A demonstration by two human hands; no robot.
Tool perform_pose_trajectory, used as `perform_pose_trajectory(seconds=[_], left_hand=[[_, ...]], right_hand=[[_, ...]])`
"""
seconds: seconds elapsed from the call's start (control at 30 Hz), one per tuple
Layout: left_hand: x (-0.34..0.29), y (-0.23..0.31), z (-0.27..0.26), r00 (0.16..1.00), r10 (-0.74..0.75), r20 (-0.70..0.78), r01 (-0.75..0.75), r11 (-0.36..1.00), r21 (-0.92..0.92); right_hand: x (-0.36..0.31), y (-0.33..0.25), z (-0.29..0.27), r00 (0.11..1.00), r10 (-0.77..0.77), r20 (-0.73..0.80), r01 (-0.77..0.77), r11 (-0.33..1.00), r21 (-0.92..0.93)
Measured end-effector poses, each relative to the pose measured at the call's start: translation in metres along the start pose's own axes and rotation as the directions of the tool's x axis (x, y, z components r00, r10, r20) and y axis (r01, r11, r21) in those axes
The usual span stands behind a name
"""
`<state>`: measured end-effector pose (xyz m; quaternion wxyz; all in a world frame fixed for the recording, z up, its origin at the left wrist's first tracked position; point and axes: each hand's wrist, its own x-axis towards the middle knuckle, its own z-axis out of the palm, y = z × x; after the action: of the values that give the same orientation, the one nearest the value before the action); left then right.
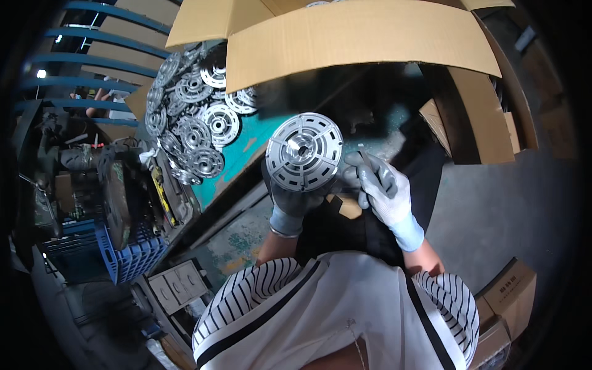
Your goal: Picking up circular metal parts from a pile, inspecting them with a small tool, and placing them into a cardboard box.
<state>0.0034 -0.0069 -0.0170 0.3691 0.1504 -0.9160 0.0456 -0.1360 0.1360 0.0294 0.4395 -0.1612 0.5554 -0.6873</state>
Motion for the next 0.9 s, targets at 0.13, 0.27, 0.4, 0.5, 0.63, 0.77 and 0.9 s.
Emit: perform_pose_trajectory(seconds=[0.13, 0.27, 0.4, 0.5, 0.63, 0.77, 0.9], left_hand=[[-0.001, 0.011, -0.001, 0.997, 0.001, -0.081, -0.012, 0.992, -0.124], [0.004, 0.009, -0.008, 0.998, -0.063, -0.009, 0.057, 0.955, -0.29], [0.002, 0.011, -0.01, 0.994, -0.081, 0.068, 0.1, 0.931, -0.35], [-0.004, 0.01, -0.008, 0.994, -0.091, 0.059, 0.107, 0.918, -0.382], [-0.007, 0.008, -0.004, 0.997, -0.071, 0.017, 0.072, 0.936, -0.345], [-0.01, 0.006, 0.0, 0.995, -0.079, 0.056, 0.095, 0.909, -0.405], [-0.009, 0.006, 0.003, 0.995, -0.079, 0.059, 0.096, 0.91, -0.404]], right_hand=[[-0.014, -0.003, 0.011, 0.999, -0.018, -0.038, 0.016, 0.998, -0.055], [-0.025, -0.001, 0.016, 0.999, -0.012, -0.043, 0.01, 0.999, -0.035], [-0.03, 0.003, 0.017, 0.999, -0.022, -0.025, 0.021, 0.999, -0.033], [-0.033, 0.002, 0.018, 1.0, -0.019, -0.013, 0.019, 0.999, -0.048], [-0.032, 0.003, 0.02, 1.0, 0.004, -0.005, -0.004, 0.998, -0.059], [-0.031, 0.003, 0.021, 0.999, 0.024, -0.028, -0.026, 0.998, -0.055], [-0.029, 0.005, 0.019, 0.999, 0.032, -0.017, -0.033, 0.997, -0.071]])
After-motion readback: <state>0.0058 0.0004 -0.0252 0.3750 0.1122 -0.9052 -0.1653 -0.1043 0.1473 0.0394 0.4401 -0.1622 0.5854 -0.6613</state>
